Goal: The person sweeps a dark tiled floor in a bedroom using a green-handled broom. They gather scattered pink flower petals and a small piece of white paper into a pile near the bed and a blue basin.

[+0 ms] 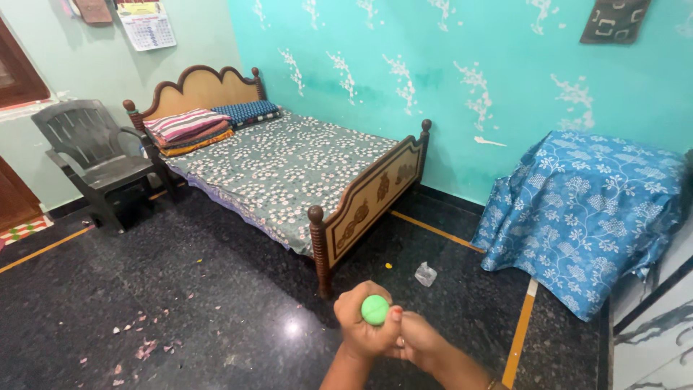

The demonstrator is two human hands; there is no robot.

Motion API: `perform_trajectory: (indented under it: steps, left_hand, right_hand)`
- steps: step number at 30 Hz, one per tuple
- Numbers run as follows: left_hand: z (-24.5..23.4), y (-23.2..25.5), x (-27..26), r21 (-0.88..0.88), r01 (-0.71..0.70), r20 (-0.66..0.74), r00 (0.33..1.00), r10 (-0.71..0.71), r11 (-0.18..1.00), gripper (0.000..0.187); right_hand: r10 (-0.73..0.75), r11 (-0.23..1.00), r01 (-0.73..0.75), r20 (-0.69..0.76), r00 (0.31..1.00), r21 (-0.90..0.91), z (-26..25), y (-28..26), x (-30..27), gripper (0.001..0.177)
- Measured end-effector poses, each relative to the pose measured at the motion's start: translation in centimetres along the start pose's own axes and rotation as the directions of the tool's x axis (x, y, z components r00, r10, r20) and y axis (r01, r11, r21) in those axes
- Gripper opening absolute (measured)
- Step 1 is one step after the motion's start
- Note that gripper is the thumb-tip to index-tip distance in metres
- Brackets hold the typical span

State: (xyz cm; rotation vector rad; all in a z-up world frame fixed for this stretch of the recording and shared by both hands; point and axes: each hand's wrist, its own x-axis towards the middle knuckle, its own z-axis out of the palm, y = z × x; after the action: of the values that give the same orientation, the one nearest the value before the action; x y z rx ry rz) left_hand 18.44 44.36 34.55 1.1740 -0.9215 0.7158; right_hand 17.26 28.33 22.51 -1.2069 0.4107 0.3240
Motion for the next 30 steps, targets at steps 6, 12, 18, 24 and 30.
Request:
perform_trajectory:
  steps: [6,12,18,24,30]
  left_hand:
    - [8.8,-3.5,0.3,-0.054,0.027,0.098,0.995,-0.022,0.998,0.028]
    - [20.3,-8.3,1.6,-0.099,0.054,0.194,0.98,-0.034,0.994,0.028]
    - [30.6,-12.1,2.5,-0.062,0.149,0.232,0.964,-0.131,0.987,0.028]
    - [37.5,-17.0,2.1,0.096,0.39,0.605,0.708,-0.364,0.916,0.022]
    - [42.0,-22.7,-0.7,-0.177,0.405,0.754,0.641,-0.141,0.897,0.032]
  right_hand:
    - [-0.093,0.972,0.018,0.312,0.945,0.235,-9.0,-2.4,2.1,0.026]
    - [-0.565,0.545,0.72,0.447,0.694,-0.429,-20.6,-6.7,2.3,0.032]
    - [-0.59,0.27,0.639,0.4,0.701,-0.72,-32.6,-11.8,4.5,0.025]
    - [-0.728,0.51,0.671,0.146,0.67,-0.538,-42.6,-10.8,7.5,0.058]
    - [-0.507,0.674,0.402,-0.007,0.862,0.621,-48.8,-8.8,9.1,0.044]
